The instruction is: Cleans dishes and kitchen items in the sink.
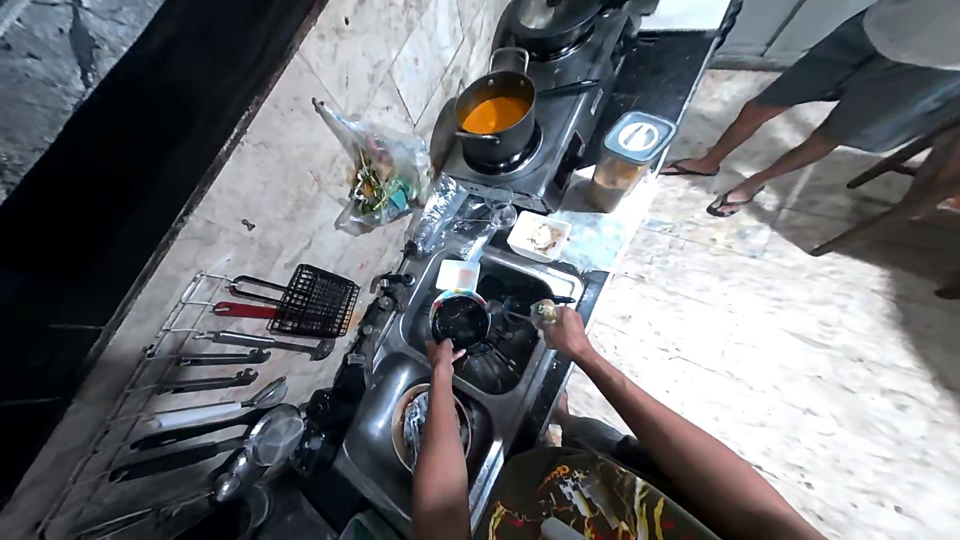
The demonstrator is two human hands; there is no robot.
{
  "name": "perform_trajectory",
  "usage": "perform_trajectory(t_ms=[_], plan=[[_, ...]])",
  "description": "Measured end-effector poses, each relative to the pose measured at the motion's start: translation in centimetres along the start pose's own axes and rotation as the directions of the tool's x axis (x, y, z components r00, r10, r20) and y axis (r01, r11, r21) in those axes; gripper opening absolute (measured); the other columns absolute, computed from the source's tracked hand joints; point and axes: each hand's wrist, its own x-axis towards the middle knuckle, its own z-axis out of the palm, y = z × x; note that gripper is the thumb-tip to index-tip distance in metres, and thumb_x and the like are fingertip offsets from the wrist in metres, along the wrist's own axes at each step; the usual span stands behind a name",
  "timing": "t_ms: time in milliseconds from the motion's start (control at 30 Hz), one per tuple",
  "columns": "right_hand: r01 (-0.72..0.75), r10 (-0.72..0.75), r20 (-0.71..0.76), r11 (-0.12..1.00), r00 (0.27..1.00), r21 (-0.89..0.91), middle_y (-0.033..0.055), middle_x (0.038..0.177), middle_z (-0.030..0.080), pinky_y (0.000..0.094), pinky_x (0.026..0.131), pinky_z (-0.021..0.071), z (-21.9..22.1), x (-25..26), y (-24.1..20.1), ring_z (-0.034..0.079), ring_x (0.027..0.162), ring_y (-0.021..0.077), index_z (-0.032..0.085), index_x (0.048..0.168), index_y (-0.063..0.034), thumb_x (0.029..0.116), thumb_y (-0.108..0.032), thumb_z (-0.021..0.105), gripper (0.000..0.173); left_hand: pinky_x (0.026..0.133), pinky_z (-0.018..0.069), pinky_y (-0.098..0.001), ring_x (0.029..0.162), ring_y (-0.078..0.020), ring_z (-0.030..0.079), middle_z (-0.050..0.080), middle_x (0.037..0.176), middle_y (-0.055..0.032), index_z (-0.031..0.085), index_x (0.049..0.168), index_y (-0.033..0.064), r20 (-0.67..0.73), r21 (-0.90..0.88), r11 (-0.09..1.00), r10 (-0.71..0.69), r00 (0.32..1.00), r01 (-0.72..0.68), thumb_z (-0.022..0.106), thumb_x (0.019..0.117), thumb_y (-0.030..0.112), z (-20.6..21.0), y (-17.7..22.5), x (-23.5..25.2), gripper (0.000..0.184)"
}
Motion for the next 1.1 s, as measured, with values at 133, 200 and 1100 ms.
perform_trajectory(t_ms=[133,200,1100], plan=[[0.007,-0.007,0.008,1.0,1.0,0.006,0.0175,0.095,0.071,0.0552,0.085,0.0549,-0.2,0.7,-0.3,0.07,0.09,0.032,0.071,0.101,-0.0004,0.0884,-0.024,0.075,0.027,0.08,0.0621,-0.0529,0.112,-0.0428,0.064,0.041,0.146,-0.033,0.019,0.156,-0.0015,0.004,0.099,0.994,-0.05,0.999,0.05,0.061,0.0908,-0.002,-0.2,1.9,-0.6,0.078],[0.022,-0.022,0.022,1.0,1.0,0.007,0.0167,0.096,0.072,0.0548,0.085,0.0549,0.0,1.3,-0.4,0.07,0.09,0.0313,0.071,0.101,-0.0012,0.0886,-0.025,0.075,0.027,0.08,0.0602,-0.0502,0.11,-0.04,0.062,0.045,0.142,-0.0312,0.026,0.153,-0.0044,0.039,0.115,0.989,-0.101,0.994,0.096,0.061,0.0866,-0.004,-0.5,2.5,-0.5,0.075],[0.044,0.009,0.138,0.925,0.99,-0.376,0.0267,0.139,0.057,0.0615,0.092,0.0546,9.0,-0.1,-3.5,0.062,0.12,0.0443,0.065,0.128,-0.0027,0.096,-0.033,0.063,0.044,0.071,0.0625,-0.0529,0.102,-0.0373,0.07,0.03,0.161,-0.0234,0.008,0.165,0.0206,-0.049,-0.181,0.893,0.411,0.91,-0.413,0.053,0.1057,0.024,-4.3,-1.9,-5.6,0.074]])
